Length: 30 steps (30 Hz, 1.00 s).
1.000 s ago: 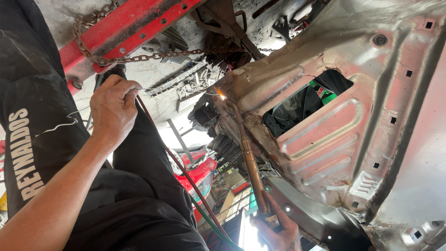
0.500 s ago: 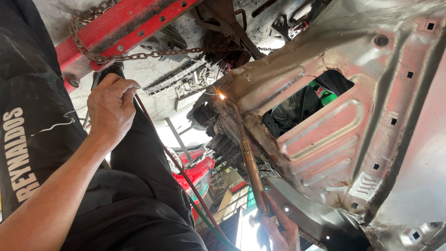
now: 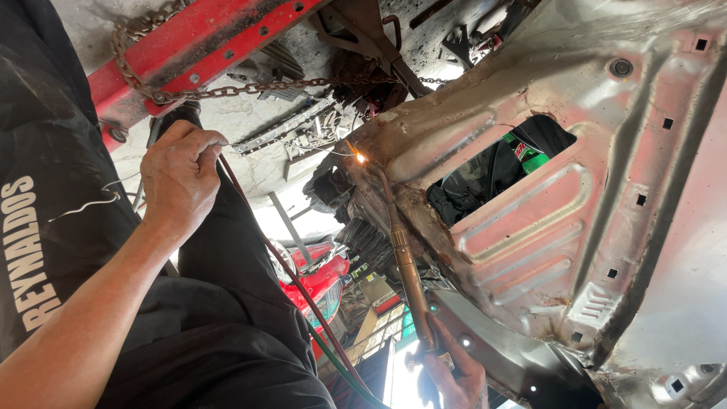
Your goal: The person hammers a car body panel mounted on a frame rack, then uses an oxy-acetylene torch to heat and cut the car's underbody metal, producing sparks, while holding filler wire in the other hand.
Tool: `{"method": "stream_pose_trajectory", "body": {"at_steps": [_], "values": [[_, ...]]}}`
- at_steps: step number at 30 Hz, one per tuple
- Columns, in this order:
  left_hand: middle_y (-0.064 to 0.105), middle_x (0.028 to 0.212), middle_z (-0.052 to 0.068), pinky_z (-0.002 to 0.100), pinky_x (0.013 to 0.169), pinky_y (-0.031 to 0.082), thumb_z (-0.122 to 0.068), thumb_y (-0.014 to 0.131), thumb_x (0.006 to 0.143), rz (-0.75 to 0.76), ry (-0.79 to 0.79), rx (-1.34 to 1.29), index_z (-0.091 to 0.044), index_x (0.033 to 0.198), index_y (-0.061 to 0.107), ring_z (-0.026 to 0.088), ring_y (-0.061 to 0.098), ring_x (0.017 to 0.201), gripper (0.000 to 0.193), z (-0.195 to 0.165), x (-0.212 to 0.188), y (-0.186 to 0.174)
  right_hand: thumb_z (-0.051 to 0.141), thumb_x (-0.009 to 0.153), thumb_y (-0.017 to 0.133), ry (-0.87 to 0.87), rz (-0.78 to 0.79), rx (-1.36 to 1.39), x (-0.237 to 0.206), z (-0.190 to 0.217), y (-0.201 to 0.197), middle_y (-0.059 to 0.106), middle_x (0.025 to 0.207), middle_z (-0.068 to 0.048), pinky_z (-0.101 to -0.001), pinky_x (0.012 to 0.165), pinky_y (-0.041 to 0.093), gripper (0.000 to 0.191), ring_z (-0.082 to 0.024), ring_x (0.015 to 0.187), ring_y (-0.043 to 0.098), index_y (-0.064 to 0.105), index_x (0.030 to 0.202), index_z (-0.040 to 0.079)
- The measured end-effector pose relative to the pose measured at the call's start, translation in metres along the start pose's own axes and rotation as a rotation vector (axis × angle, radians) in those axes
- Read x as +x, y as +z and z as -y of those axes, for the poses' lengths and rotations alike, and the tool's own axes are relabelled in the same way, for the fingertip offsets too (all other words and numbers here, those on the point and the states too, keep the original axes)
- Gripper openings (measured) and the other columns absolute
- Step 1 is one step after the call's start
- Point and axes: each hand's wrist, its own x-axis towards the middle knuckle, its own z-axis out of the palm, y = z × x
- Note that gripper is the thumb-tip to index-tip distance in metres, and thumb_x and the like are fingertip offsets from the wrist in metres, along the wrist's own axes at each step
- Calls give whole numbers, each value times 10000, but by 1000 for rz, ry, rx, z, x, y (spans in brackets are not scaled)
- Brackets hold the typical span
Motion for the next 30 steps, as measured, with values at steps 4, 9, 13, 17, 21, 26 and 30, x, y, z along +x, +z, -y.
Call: {"method": "stream_pose_trajectory", "body": {"at_steps": [4,9,13,17,21,26,30], "values": [[635,902,92,397,682,479,22,663,978,3,-4,-3,-32,1048,766,256,629,730,136,0,0,0,-60,666,825,188,-79,-19,-1,-1,9,800,860,-132,-303,630,530,783,-164,650,677,633,1415,68],[631,912,94,397,685,478,19,672,974,5,7,13,-34,1053,769,257,618,732,136,0,1,-2,-86,671,833,-180,-41,101,2,1,19,787,930,-111,-264,734,572,746,-116,776,723,612,1381,-31],[631,908,88,398,686,477,16,673,979,10,2,18,-36,1052,770,256,620,738,132,1,0,-1,-77,635,824,85,-105,60,-2,7,20,786,767,-124,-289,441,494,768,-140,487,650,635,1371,34],[630,908,92,401,688,478,14,674,981,0,-1,12,-36,1053,770,262,625,747,130,4,0,0,-72,644,836,17,-119,51,-3,10,22,789,787,-116,-263,488,514,756,-122,533,668,644,1370,18],[642,917,91,402,684,482,22,654,979,8,-11,-2,-36,1049,766,262,638,744,144,5,0,1,-78,636,846,-34,-122,29,-1,5,23,792,839,-101,-261,613,549,760,-118,653,699,644,1363,12],[645,915,97,410,684,485,18,649,980,8,-18,-2,-36,1046,766,270,641,740,145,6,1,2,-97,647,836,-73,-111,61,-1,-1,20,785,892,-83,-271,763,575,751,-117,780,718,649,1366,11],[648,928,97,410,693,488,30,642,972,4,8,11,-34,1045,766,270,645,757,157,6,0,2,-106,646,835,-11,-118,52,-1,-4,18,793,888,-79,-270,743,566,756,-117,759,711,655,1367,32]]}}
